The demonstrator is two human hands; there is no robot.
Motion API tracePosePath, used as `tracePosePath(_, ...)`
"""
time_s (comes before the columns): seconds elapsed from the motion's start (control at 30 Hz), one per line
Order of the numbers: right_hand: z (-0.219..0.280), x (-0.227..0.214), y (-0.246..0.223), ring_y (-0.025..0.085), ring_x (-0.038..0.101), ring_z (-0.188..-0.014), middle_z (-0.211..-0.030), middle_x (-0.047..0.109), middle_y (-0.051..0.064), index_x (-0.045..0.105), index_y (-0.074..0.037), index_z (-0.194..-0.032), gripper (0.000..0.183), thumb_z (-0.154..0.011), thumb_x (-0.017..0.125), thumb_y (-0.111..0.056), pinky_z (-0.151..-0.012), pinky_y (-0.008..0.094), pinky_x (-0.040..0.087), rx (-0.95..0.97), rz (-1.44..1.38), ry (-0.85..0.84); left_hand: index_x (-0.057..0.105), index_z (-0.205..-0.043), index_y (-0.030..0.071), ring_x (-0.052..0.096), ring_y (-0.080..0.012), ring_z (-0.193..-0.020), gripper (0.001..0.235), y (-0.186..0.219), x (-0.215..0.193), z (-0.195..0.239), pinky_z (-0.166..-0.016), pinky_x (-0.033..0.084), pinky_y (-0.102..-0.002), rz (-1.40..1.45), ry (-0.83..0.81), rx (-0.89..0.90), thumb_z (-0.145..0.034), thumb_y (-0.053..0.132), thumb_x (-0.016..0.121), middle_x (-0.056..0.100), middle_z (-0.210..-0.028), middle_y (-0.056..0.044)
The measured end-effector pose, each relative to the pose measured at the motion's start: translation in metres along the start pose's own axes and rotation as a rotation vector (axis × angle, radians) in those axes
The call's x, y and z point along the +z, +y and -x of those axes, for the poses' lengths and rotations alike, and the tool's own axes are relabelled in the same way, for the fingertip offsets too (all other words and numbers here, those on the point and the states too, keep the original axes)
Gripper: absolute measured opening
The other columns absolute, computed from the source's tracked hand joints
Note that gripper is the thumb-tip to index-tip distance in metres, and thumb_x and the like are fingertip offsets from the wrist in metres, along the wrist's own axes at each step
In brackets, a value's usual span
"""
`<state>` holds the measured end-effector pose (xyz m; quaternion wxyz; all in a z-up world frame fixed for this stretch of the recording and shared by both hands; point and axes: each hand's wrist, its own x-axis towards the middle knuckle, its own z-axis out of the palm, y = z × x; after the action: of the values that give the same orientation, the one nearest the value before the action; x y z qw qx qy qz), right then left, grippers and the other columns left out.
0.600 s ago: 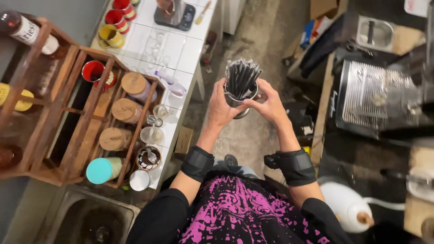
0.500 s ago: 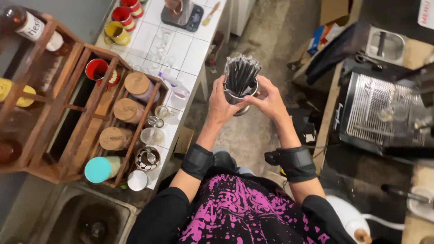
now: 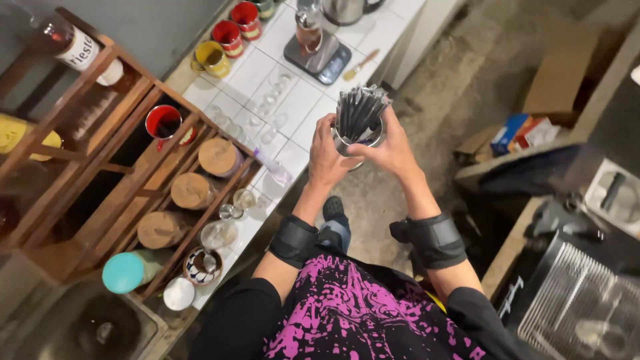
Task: The person cleans a tiled counter using a spray bottle and a cloth. They wipe the surface, move small glasses, and handle a glass jar and a digital scale. The person also places a glass on a tray and continues wiping the counter.
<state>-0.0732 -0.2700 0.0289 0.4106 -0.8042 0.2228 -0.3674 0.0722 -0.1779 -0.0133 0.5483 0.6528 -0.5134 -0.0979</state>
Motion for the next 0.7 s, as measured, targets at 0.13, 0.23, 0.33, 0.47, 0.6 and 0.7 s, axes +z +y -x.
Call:
tracePosePath(0.13,-0.055,0.004,0.009,0.025,0.058,-0.136,-0.148,0.056,0.017,0.02,0.005,-0.161,0.123,-0.073,0.098,-0.031,-0.116,0.038,0.047,0.096,-0.141,-0.037,0.046,-0.135,0.003,0.057,-0.038,-0.125,0.091,-0.015,0.017,-0.038,-0.104,0.049,-0.045,-0.066,0.105,0.006,-0.058,0.018,0.093,0.055,-0.134,-0.017)
tracePosePath(0.23,-0.087,0.013,0.032,0.028,0.059,-0.135,-0.143,0.059,0.02,0.015,0.006,-0.16,0.122,-0.075,0.097,-0.026,-0.116,0.04,0.044,-0.059,-0.065,-0.007,0.045,-0.137,0.0,0.057,-0.0386,-0.124,0.093,-0.027,0.022,-0.062,-0.104,0.049,-0.044,-0.09,0.154,0.027,-0.058,0.016,0.093,0.054,-0.134,-0.02)
tracePosePath(0.33,-0.108,0.018,0.043,0.025,0.066,-0.126,-0.135,0.065,0.019,0.019,0.007,-0.159,0.11,-0.082,0.091,-0.025,-0.109,0.038,0.05,0.092,-0.018,0.015,0.046,-0.137,-0.001,0.058,-0.039,-0.124,0.093,-0.03,0.025,-0.078,-0.104,0.05,-0.044,-0.121,0.17,-0.093,-0.059,0.017,0.094,0.056,-0.132,-0.019)
tracePosePath(0.47,-0.146,0.032,0.085,0.022,0.069,-0.113,-0.127,0.07,0.017,0.031,0.004,-0.157,0.089,-0.089,0.083,-0.02,-0.1,0.036,0.055,0.094,-0.122,-0.048,0.048,-0.134,-0.001,0.059,-0.0395,-0.119,0.094,-0.036,0.016,-0.106,-0.099,0.05,-0.045,-0.121,0.257,-0.173,-0.059,0.027,0.098,0.057,-0.128,-0.021)
tracePosePath(0.6,-0.177,0.037,0.094,0.02,0.069,-0.111,-0.124,0.074,0.015,0.054,0.003,-0.144,0.056,-0.096,0.078,-0.015,-0.093,0.033,0.053,0.046,-0.137,-0.082,0.048,-0.136,-0.001,0.062,-0.0384,-0.119,0.09,-0.046,0.019,-0.121,-0.098,0.052,-0.045,-0.18,0.324,-0.245,-0.066,0.031,0.094,0.06,-0.127,-0.021)
tracePosePath(0.7,-0.204,0.047,0.119,0.016,0.073,-0.103,-0.113,0.076,0.012,0.064,0.002,-0.127,0.033,-0.101,0.073,-0.015,-0.09,0.03,0.057,-0.012,-0.167,-0.159,0.047,-0.133,-0.003,0.062,-0.0389,-0.115,0.093,-0.045,0.018,-0.138,-0.095,0.052,-0.044,-0.198,0.402,-0.306,-0.064,0.035,0.095,0.06,-0.123,-0.021)
